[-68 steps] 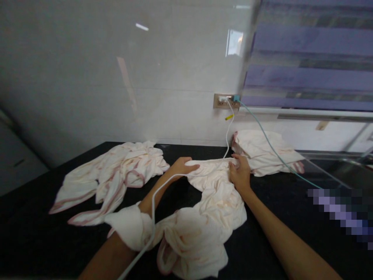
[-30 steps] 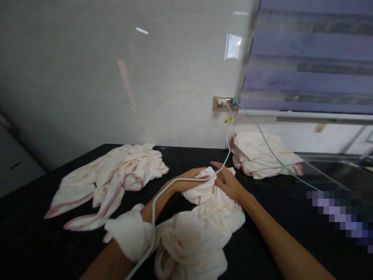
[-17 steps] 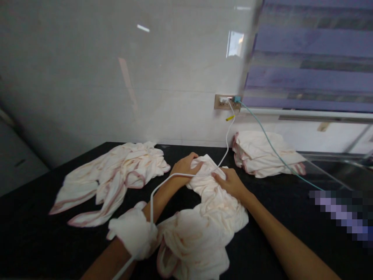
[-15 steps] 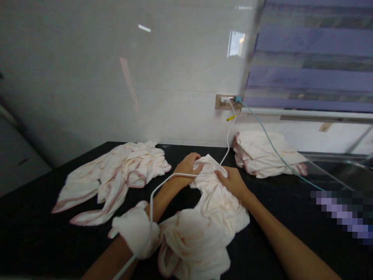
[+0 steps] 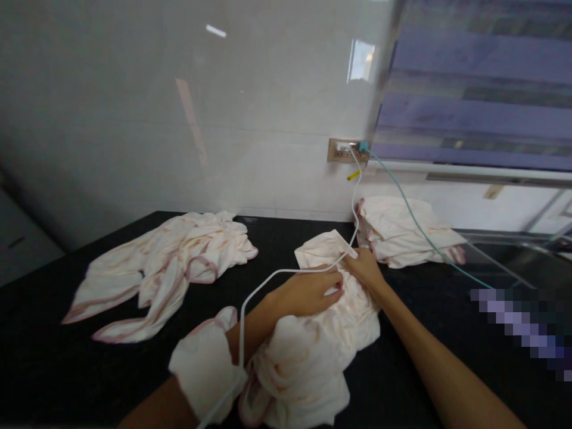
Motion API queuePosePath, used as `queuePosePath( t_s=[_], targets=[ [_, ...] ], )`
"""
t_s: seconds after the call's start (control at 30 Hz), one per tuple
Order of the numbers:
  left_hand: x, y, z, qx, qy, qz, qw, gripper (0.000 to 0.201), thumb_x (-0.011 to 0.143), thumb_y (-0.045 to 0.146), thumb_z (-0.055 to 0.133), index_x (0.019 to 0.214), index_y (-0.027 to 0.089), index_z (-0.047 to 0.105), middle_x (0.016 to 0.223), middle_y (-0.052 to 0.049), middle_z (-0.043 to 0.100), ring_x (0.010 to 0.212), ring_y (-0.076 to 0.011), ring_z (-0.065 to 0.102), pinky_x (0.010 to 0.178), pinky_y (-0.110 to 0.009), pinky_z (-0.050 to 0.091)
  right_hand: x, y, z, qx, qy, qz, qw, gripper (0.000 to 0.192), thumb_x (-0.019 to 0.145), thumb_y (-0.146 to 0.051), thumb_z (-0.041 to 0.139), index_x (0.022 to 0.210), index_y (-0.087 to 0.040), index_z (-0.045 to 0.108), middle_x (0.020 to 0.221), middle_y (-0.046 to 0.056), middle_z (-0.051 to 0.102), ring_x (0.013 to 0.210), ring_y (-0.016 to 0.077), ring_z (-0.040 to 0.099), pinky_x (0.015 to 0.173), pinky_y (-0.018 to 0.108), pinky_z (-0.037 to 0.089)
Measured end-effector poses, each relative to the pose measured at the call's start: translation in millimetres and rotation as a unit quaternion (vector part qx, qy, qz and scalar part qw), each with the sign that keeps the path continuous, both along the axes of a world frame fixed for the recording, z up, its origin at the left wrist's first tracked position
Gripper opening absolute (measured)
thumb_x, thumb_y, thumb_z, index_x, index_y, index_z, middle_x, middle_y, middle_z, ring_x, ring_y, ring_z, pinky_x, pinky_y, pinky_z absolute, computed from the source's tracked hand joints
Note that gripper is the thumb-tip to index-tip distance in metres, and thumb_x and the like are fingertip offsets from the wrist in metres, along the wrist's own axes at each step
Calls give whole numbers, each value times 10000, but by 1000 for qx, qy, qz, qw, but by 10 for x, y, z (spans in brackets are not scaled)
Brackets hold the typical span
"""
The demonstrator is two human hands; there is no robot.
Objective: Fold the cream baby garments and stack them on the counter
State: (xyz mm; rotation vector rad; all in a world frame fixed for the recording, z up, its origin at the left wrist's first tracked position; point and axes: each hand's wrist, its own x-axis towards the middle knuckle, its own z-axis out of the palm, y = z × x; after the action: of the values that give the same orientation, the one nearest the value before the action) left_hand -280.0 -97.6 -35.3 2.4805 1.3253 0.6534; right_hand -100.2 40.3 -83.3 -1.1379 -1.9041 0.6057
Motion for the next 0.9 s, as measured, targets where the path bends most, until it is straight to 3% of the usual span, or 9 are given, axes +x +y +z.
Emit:
queuePosePath(
  t_s=[0.2,0.33,0.47,0.53,0.6,0.67,0.77,0.83,0.9],
  targets=[
    [182,-137,77,-58,-28,-69,996,483,924,432,659,1350,207,624,1413,-120,638,1297,-284,587,1132,-387,408,-44,19,8,-20,30,32,999,443,889,-551,502,582,-231,509,546,23,534,555,170,462,529,297,320],
    [158,-330,367,-188,46,-55,980,457,810,553,748,1146,244,741,1084,-68,781,884,-237,718,795,-307,528,-27,25,8,81,-6,17,997,381,929,-526,503,687,-234,542,676,67,628,653,209,541,649,318,406],
    [222,-445,523,-438,88,-149,882,356,758,617,775,829,270,739,536,23,664,428,-165,573,472,-261,423,2,50,-36,121,-14,-32,992,365,997,-505,440,804,-223,567,734,91,653,708,228,570,733,339,442],
    [290,-439,476,-526,74,-197,824,324,699,542,852,793,270,703,511,35,640,436,-170,592,469,-254,439,10,72,-64,122,-14,-36,992,358,1000,-498,435,847,-212,586,792,117,680,769,251,601,779,361,459],
    [334,-393,399,-552,19,-206,808,370,671,525,879,819,255,673,584,32,660,495,-163,621,512,-251,473,7,94,-89,108,-12,-36,993,359,985,-505,457,845,-209,604,811,127,691,799,265,614,806,378,471],
    [322,-312,337,-511,-77,-175,838,404,733,577,818,830,230,636,651,27,660,548,-144,618,555,-245,483,0,116,-105,83,0,-36,996,366,966,-514,479,811,-213,618,795,119,693,794,265,613,813,386,481],
    [177,-137,274,-325,-166,-60,929,433,867,601,659,731,202,562,620,35,578,559,-114,532,540,-221,393,-1,140,-111,36,27,-9,999,394,961,-507,454,796,-211,655,799,98,706,821,263,622,837,389,496],
    [23,-9,220,-187,-133,49,972,432,905,550,613,670,194,542,601,25,550,572,-120,498,536,-239,329,1,141,-109,11,47,24,999,417,968,-507,434,858,-199,693,842,92,722,868,266,635,860,396,509],
    [-136,104,140,-109,-76,167,977,426,904,537,610,663,189,570,628,-6,586,615,-153,539,567,-262,334,-11,112,-108,-1,66,71,995,434,978,-520,442,977,-188,721,920,99,738,921,268,651,880,401,524]
  ],
)
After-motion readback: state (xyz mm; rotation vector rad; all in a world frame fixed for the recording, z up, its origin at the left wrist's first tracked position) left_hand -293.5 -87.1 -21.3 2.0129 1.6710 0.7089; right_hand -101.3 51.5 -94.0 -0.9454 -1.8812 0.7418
